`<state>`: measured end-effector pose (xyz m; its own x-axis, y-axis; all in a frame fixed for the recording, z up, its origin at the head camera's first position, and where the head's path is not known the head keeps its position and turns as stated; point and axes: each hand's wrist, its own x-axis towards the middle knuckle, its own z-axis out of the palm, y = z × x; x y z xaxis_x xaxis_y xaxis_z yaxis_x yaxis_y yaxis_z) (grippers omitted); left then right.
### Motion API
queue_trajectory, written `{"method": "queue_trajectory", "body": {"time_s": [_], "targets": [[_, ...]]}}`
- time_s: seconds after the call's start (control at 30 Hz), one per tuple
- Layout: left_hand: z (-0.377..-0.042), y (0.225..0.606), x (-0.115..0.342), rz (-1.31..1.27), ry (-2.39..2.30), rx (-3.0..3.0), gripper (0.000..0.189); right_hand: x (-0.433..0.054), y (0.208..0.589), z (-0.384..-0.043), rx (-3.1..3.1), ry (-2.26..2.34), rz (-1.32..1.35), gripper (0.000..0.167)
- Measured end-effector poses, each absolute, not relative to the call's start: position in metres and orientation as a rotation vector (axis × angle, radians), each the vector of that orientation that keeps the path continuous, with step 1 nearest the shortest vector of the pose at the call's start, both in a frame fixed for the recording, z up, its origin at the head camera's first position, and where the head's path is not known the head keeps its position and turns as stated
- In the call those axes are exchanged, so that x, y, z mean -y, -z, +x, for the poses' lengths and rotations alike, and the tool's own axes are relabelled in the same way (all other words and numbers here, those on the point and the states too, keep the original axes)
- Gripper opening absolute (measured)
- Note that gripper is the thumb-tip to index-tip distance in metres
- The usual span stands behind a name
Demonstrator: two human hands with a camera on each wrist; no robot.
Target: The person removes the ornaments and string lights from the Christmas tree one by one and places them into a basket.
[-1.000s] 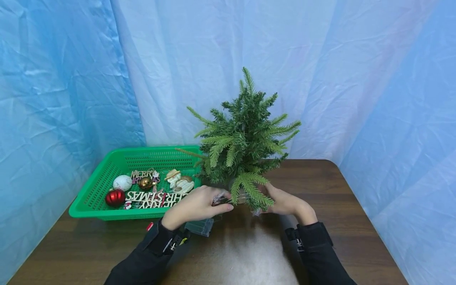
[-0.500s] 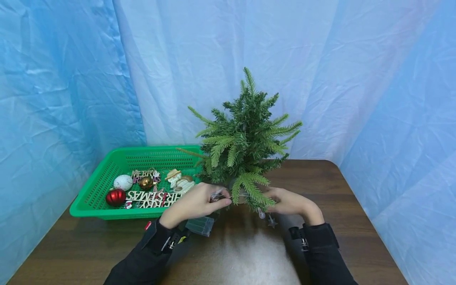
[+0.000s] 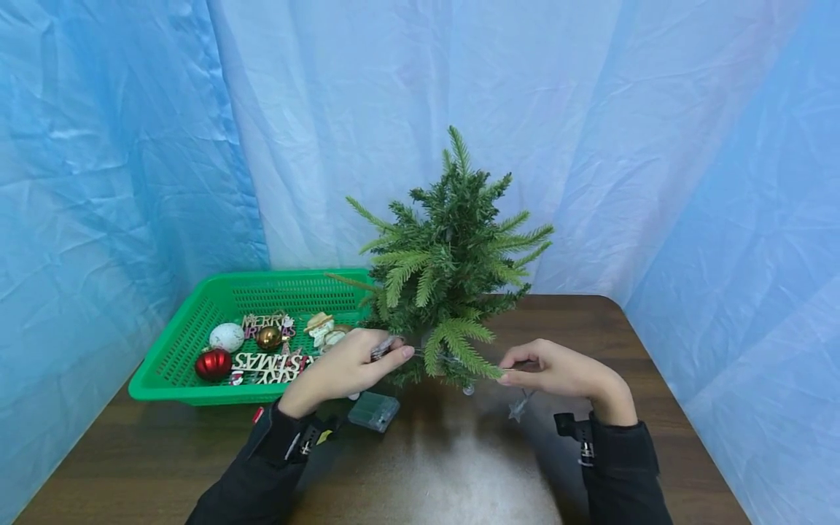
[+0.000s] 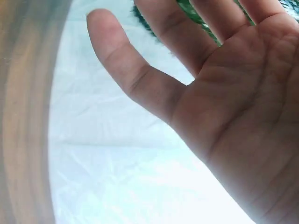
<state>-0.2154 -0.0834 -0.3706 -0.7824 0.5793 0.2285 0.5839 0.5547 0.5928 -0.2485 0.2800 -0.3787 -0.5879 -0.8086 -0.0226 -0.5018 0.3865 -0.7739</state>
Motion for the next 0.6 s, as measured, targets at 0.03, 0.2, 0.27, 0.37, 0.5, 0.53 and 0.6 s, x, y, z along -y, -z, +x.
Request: {"method": "queue_trajectory", "body": {"time_s": [0.03,0.2,0.27,0.37,0.5,0.53,0.6], "targets": [[-0.215,0.37,0.084,-1.025,1.085,2.748,0.047,-0.281,0.376,-0.246,-2.248,1.066,-1.144,0.016],[-0.212,0.367,0.084,-1.039,1.185,2.628,0.044,-0.283,0.368,-0.239,-2.214,1.176,-1.22,0.025],[-0.211,0.366,0.084,-1.053,1.198,2.592,0.042,-0.283,0.366,-0.239,-2.225,1.242,-1.24,0.028],[-0.21,0.365,0.085,-1.058,1.223,2.584,0.039,-0.284,0.364,-0.239,-2.27,1.407,-1.213,0.03],[-0.21,0.365,0.086,-1.068,1.231,2.591,0.04,-0.286,0.363,-0.238,-2.266,1.548,-1.206,0.029],[-0.211,0.365,0.086,-1.079,1.226,2.581,0.042,-0.286,0.362,-0.239,-2.248,1.545,-1.226,0.029],[-0.211,0.365,0.086,-1.093,1.214,2.548,0.044,-0.286,0.363,-0.239,-2.192,1.503,-1.245,0.03]]}}
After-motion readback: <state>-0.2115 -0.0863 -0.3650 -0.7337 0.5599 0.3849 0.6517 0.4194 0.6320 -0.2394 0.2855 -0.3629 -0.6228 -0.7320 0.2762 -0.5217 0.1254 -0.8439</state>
